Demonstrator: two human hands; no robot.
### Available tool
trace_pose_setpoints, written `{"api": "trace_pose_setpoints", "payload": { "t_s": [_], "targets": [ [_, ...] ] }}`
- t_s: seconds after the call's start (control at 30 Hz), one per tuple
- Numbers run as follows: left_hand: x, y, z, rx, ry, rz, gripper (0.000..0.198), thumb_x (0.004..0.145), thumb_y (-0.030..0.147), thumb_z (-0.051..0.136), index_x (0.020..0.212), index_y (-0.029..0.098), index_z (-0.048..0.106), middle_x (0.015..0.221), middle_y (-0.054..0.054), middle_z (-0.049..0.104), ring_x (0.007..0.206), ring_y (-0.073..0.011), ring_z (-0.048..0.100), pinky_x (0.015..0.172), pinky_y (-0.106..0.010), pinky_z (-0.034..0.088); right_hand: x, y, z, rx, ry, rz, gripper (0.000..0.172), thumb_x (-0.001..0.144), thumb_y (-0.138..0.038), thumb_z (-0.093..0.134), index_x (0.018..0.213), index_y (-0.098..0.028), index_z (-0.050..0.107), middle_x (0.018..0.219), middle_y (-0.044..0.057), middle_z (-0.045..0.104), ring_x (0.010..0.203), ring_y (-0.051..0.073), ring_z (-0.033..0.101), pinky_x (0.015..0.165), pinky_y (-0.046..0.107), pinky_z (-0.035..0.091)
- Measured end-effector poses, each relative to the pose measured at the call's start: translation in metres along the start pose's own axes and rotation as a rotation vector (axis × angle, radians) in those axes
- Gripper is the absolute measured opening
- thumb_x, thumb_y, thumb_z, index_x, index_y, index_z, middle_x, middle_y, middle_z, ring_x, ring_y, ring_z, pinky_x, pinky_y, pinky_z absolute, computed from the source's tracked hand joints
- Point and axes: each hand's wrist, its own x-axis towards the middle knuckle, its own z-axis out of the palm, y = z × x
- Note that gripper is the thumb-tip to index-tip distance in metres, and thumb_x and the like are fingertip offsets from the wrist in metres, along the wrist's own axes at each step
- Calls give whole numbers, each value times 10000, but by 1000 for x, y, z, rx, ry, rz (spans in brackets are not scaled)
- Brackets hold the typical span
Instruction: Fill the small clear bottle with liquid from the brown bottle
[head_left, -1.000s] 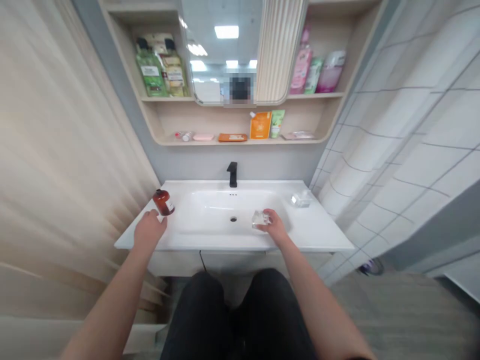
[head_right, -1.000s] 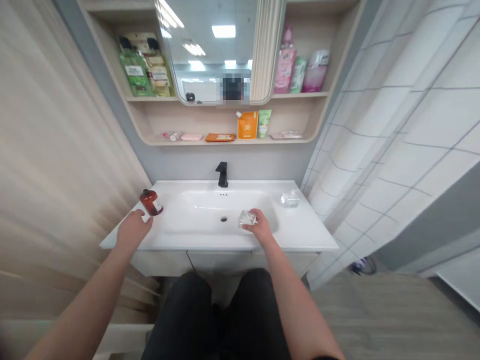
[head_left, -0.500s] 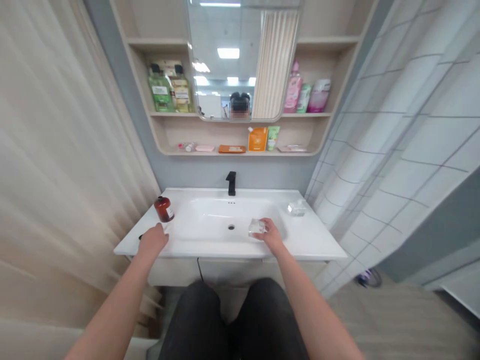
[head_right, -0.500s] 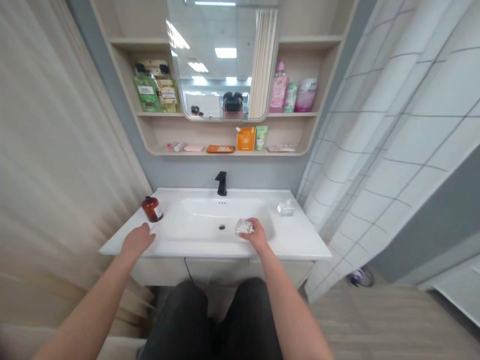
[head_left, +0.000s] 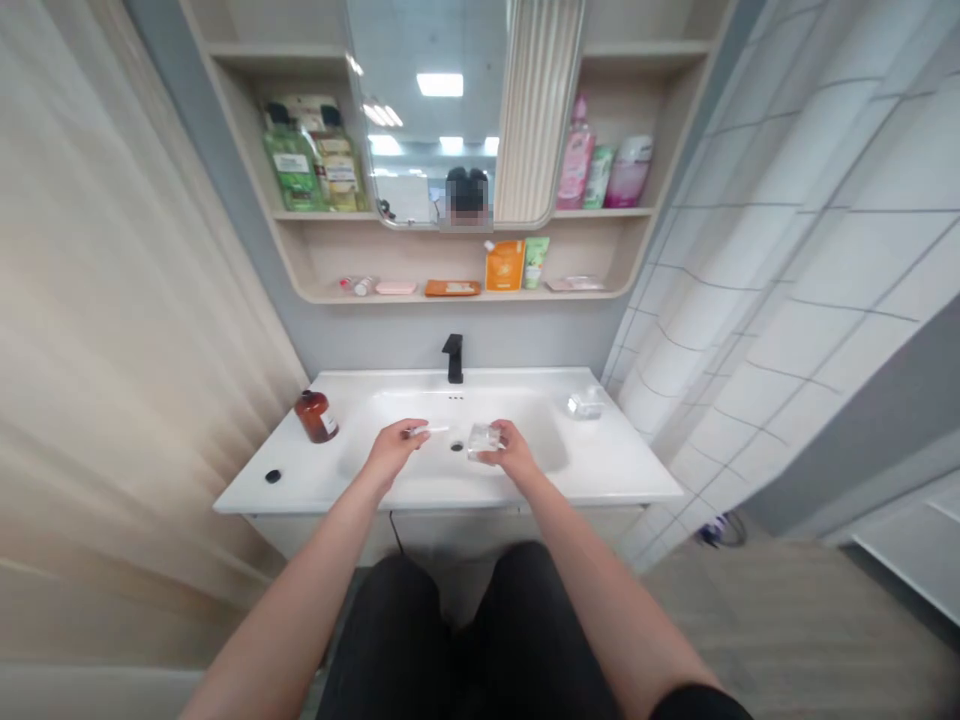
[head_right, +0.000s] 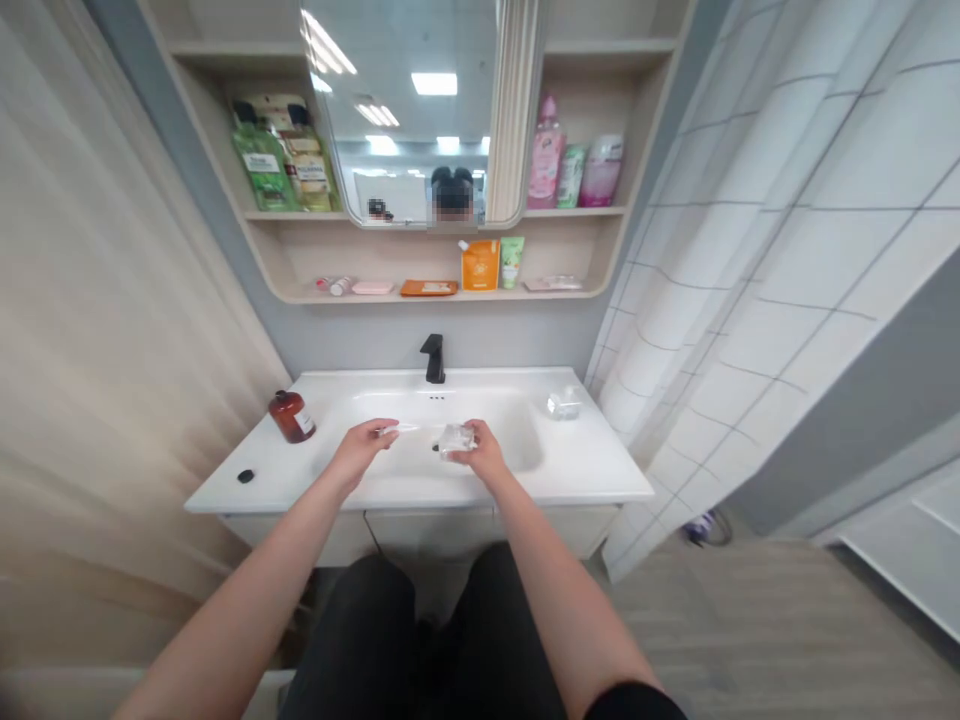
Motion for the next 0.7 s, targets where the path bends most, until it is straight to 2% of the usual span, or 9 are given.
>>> {"api": "trace_pose_setpoints", "payload": {
  "t_s": [0.17,0.27,0.4,0.53,0.63,0.7],
  "targets": [
    [9,8,20,-14,-10,17,523,666,541,918,1040,213,756,824,-27,739,759,-204,692,737,-345,562,-2,14,17,41,9,-23,812,491,-449,974,1186,-287,585,1119,3,696,1014,271,690,886,423,599],
    [15,11,25,4,-50,7,488,671,493,918,1046,219,771,825,-35,758,767,-221,704,760,-358,556,-5,22,16,7,-17,-41,812,521,-436,966,1227,-284,594,1134,3,701,1005,258,688,931,425,590],
    [22,13,33,39,-94,42,419,714,442,885,1058,219,801,877,-61,793,803,-251,729,788,-381,567,-5,26,11,-113,-35,-66,781,530,-410,962,1226,-285,629,1169,16,721,993,259,679,911,412,579],
    [29,20,41,273,-110,133,314,754,370,873,1037,236,842,936,-63,815,821,-252,728,834,-393,587,-4,28,9,-171,-67,-100,757,550,-394,955,1234,-292,649,1169,3,734,966,248,678,883,391,568],
    [32,26,51,456,-195,226,273,771,301,863,1038,249,855,1023,-54,824,882,-242,734,878,-377,593,-3,31,9,-196,-73,-108,742,556,-389,961,1226,-291,657,1183,8,737,970,244,676,872,374,559],
    [31,25,61,521,-259,278,313,777,252,853,1090,250,849,1070,-51,825,950,-246,749,908,-368,593,-2,33,9,-210,-91,-104,757,557,-394,974,1234,-287,655,1213,18,735,965,238,673,872,369,553]
  ]
}}
